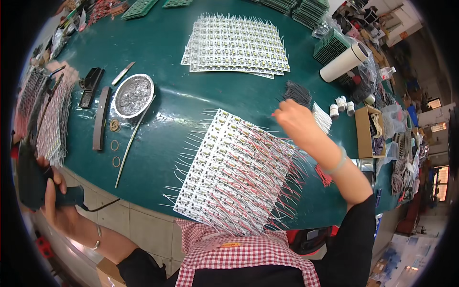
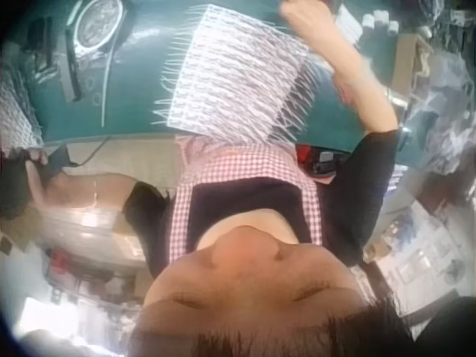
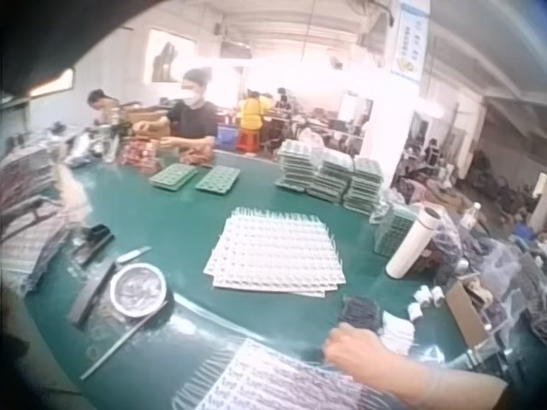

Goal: The person uses a soldering iron to attach wires to a grid of LED modules on a green workbench. They repeatedly pick up individual wires, position them on the circuit board, and apply the soldering iron to secure the connections. The workspace contains stacks of LED boards, loose wires, and other assembly tools.

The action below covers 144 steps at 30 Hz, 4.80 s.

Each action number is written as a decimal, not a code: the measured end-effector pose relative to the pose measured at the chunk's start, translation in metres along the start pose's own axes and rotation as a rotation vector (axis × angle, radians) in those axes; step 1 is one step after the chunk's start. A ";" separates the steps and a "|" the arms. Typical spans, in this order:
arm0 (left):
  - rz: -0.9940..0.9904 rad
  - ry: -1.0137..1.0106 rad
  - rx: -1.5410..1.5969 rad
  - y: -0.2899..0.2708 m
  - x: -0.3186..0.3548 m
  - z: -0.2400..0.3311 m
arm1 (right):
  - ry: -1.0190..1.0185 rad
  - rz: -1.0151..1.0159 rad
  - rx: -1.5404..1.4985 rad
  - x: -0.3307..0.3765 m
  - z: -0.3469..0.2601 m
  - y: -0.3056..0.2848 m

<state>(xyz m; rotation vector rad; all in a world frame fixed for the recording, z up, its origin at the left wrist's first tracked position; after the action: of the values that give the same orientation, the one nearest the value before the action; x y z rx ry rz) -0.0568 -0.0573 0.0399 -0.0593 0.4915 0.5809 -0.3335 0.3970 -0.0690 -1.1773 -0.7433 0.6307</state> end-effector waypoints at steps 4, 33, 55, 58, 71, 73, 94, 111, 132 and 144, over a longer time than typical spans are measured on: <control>-0.033 -0.001 -0.022 0.032 0.011 0.013 | -0.110 -0.175 0.167 -0.038 -0.030 0.024; -0.312 -0.611 -0.148 0.251 0.079 -0.117 | 0.076 0.516 -0.541 -0.029 -0.064 0.003; -0.447 -0.553 -0.256 0.261 0.074 -0.131 | 0.009 0.466 -0.469 -0.038 -0.070 0.000; -0.430 -0.559 -0.252 0.261 0.076 -0.133 | 0.005 0.463 -0.465 -0.038 -0.070 0.001; -0.432 -0.573 -0.310 0.261 0.077 -0.133 | -0.001 0.440 -0.452 -0.040 -0.072 -0.001; -0.427 -0.581 -0.290 0.260 0.074 -0.129 | 0.010 0.440 -0.449 -0.039 -0.071 -0.001; -0.403 -0.565 -0.250 0.258 0.078 -0.135 | 0.017 0.447 -0.457 -0.039 -0.071 -0.001; -0.172 -0.298 -0.560 0.200 0.063 -0.092 | 0.039 0.440 -0.434 -0.037 -0.070 -0.001; -0.251 -0.759 -0.165 0.217 0.074 -0.124 | -0.102 0.444 -0.443 -0.046 -0.057 -0.014; -0.423 -0.674 -0.171 0.253 0.067 -0.133 | -0.089 0.397 -0.450 -0.048 -0.064 -0.008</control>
<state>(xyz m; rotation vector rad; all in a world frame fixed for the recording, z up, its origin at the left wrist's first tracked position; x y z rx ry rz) -0.2025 0.1637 -0.0876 -0.1211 -0.2282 0.1984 -0.3116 0.3210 -0.0827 -1.7452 -0.7538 0.8764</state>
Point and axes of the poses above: each hand's wrist, its own x-axis away from the middle knuckle, its own y-axis out of the palm, z = x × y, the point moved 9 cm from there along -x, towards the middle knuckle, and after that the axes turned 9 degrees about -z, right-handed, at the moved point
